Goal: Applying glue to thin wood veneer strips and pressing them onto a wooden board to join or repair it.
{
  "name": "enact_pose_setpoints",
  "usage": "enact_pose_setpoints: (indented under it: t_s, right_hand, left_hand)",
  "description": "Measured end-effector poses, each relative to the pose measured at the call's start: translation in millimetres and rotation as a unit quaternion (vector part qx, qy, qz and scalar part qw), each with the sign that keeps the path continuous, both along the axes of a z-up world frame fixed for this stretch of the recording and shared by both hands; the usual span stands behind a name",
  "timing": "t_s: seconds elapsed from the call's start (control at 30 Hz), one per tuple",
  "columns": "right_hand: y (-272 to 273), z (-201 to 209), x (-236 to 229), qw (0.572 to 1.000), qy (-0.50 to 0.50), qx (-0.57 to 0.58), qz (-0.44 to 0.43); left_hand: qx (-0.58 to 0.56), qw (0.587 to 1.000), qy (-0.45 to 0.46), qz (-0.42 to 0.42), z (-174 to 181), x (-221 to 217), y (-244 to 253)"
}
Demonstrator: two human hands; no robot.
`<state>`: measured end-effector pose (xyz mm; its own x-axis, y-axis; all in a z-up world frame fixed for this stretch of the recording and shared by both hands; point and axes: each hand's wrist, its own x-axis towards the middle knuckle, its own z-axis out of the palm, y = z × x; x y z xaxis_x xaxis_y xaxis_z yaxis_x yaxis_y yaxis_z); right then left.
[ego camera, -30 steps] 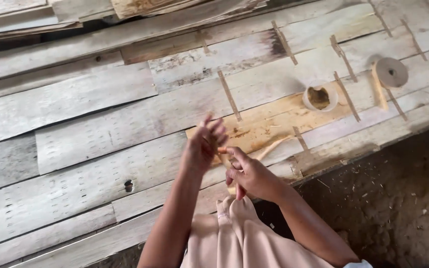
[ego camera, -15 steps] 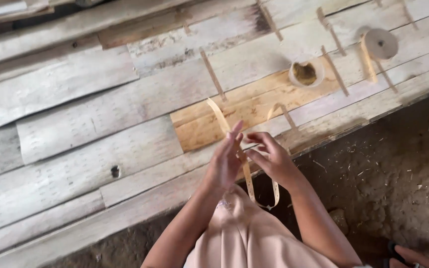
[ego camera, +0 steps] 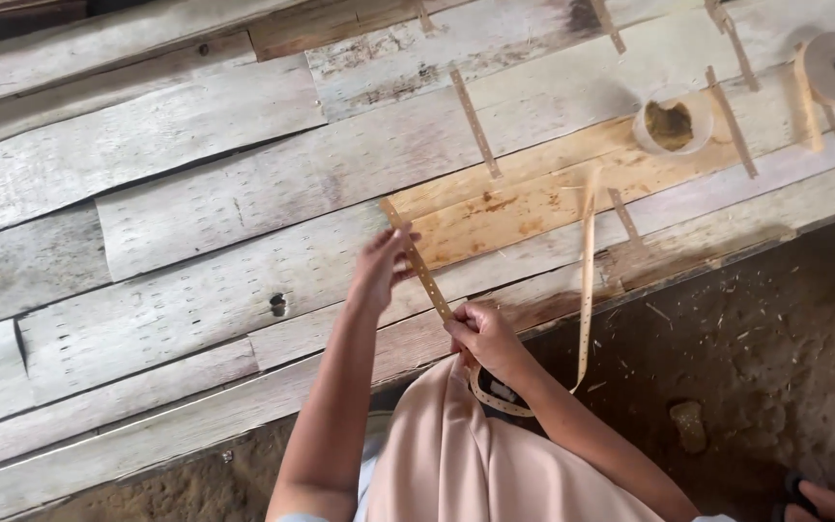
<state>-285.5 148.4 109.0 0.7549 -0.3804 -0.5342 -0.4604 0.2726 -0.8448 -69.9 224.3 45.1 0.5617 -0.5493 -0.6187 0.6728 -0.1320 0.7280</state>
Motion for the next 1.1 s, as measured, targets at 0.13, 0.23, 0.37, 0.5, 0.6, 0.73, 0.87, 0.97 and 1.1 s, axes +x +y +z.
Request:
enact_pose_setpoints:
  t_s: [0.13, 0.23, 0.37, 0.5, 0.6, 0.73, 0.87, 0.97, 1.1]
  right_hand:
    - [21, -14, 28, 0.998, 0.018, 0.01, -0.054]
    - [30, -32, 42, 0.996, 0.031, 0.004, -0.083]
    - [32, -48, 58, 0.992, 0.057, -0.013, -0.109]
    - [37, -52, 70, 0.986, 0.1, -0.004, -0.135]
    - [36, -56, 79, 0.981, 0.128, -0.01, -0.142]
    - [32, -72, 86, 0.98, 0.133, -0.013, -0.145]
    - [32, -70, 94, 0.978, 0.139, -0.01, -0.152]
    - [32, -67, 97, 0.978, 0.145, -0.012, -0.148]
    - [30, -73, 96, 0.979, 0.149, -0.02, -0.138]
  left_hand:
    - [0.0, 0.997, -0.077, 0.02, -14, 44, 2]
    - [0.038, 0.99, -0.133, 0.011, -21, 69, -2]
    - [0.087, 0.971, -0.219, -0.029, -52, 101, -12]
    - [0.188, 0.896, -0.387, -0.112, -59, 117, -19]
    - [0.277, 0.826, -0.466, -0.153, -45, 120, -28]
    - [0.3, 0.791, -0.512, -0.148, -49, 121, -35]
    - [0.309, 0.78, -0.526, -0.138, -50, 120, -35]
    - [0.308, 0.779, -0.526, -0.145, -54, 121, -36]
    - [0.32, 0.775, -0.527, -0.141, -62, 118, -41]
